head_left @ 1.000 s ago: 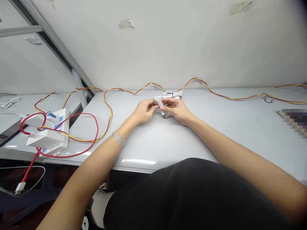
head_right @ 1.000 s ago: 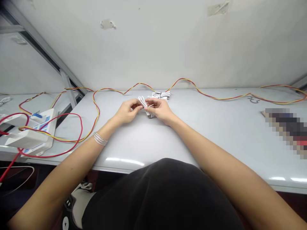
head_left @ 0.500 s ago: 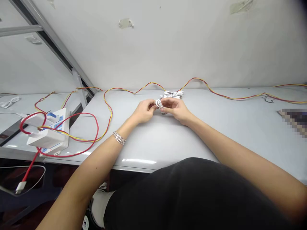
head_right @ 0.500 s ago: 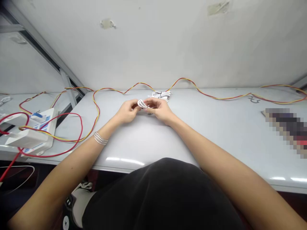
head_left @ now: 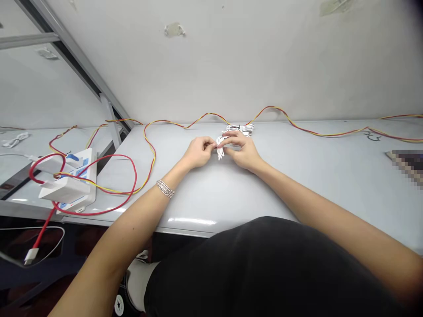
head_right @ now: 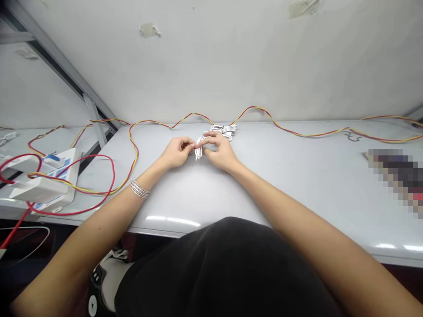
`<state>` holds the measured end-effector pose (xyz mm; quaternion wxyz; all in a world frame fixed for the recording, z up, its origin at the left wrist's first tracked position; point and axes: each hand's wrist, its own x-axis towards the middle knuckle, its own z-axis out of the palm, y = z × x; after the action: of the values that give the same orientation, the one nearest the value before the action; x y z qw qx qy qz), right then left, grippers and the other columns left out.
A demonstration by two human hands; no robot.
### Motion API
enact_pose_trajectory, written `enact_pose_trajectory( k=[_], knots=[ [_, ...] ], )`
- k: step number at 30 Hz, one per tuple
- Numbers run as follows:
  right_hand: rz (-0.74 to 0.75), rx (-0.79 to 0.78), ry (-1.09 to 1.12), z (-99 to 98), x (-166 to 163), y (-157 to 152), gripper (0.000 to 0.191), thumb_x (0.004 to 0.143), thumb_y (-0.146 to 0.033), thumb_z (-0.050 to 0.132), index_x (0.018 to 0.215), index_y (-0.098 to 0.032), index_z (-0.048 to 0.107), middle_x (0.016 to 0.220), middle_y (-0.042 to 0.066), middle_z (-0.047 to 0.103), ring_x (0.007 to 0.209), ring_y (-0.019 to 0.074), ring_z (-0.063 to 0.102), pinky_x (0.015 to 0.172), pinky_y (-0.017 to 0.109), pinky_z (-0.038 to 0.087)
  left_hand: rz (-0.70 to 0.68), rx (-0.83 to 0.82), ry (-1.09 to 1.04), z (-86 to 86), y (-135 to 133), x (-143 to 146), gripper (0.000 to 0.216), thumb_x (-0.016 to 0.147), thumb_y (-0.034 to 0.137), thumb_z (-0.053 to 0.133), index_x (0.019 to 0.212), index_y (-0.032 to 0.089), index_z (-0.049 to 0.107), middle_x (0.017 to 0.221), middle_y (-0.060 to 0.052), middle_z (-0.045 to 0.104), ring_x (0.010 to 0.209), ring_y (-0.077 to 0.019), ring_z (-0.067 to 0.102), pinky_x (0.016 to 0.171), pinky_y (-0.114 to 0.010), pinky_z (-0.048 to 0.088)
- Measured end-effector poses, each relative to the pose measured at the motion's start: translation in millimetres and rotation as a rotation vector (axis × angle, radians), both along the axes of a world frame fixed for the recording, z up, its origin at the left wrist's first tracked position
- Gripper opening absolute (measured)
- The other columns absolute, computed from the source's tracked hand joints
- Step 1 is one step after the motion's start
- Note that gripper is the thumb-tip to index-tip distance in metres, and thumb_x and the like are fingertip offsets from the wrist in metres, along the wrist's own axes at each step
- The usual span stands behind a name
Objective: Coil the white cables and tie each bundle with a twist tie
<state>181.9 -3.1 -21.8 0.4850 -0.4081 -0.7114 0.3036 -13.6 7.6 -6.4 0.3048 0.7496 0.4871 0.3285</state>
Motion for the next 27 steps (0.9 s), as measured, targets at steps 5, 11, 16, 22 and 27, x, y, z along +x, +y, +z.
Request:
enact_pose_trajectory(
  k=[5,11,16,22,27],
  knots=[
    [-0.035,-0.098,0.046,1.7,-4,-3,0.019,0.087,-0.041,0.072,0.096,-0.028,0.082,0.142,0.012,0.062,0.141,0.0323,0.052,0.109,0.05,0.049,0.069,0.031,0.055,2.2,0,0,0.017,0.091,0.018,0.055,0.082,0.016,0.069,0.078,-0.005,0.07,0.067,-0.0156,0.056,0.067,-0.03,0.043],
    [-0.2,-0.288,-0.002,11.6,-8,-8,0.049,0.084,-0.066,0.072,0.103,-0.021,0.073,0.077,0.006,0.071,0.07,0.0224,0.065,0.074,0.041,0.056,0.051,0.092,0.096,4.3,-4,1,0.016,0.091,0.017,0.055,0.084,0.016,0.07,0.08,-0.006,0.072,0.071,-0.0176,0.06,0.078,-0.033,0.05],
    [-0.115,-0.26,-0.129,15.1,-11,-15,0.064,0.083,-0.059,0.077,0.13,-0.017,0.065,0.074,0.005,0.072,0.076,0.0252,0.069,0.083,0.043,0.053,0.025,0.112,0.104,4.3,-6,1,0.011,0.087,0.014,0.058,0.083,0.016,0.068,0.082,-0.006,0.072,0.071,-0.0179,0.058,0.076,-0.033,0.049],
    [-0.064,-0.225,-0.064,9.5,-10,-16,0.099,0.072,-0.045,0.086,0.158,-0.022,0.043,0.099,0.006,0.075,0.07,0.0216,0.066,0.085,0.044,0.055,0.051,0.09,0.062,6.9,-6,1,0.014,0.09,0.015,0.057,0.081,0.015,0.068,0.078,-0.004,0.07,0.068,-0.0154,0.056,0.071,-0.029,0.044],
    [-0.016,-0.208,-0.012,7.5,-7,-12,0.096,0.069,-0.044,0.088,0.154,-0.025,0.049,0.106,0.007,0.075,0.071,0.0206,0.066,0.083,0.045,0.055,0.057,0.027,-0.005,6.2,-3,1,0.015,0.091,0.015,0.057,0.084,0.013,0.07,0.081,-0.005,0.071,0.071,-0.0149,0.058,0.071,-0.028,0.044]
  ],
)
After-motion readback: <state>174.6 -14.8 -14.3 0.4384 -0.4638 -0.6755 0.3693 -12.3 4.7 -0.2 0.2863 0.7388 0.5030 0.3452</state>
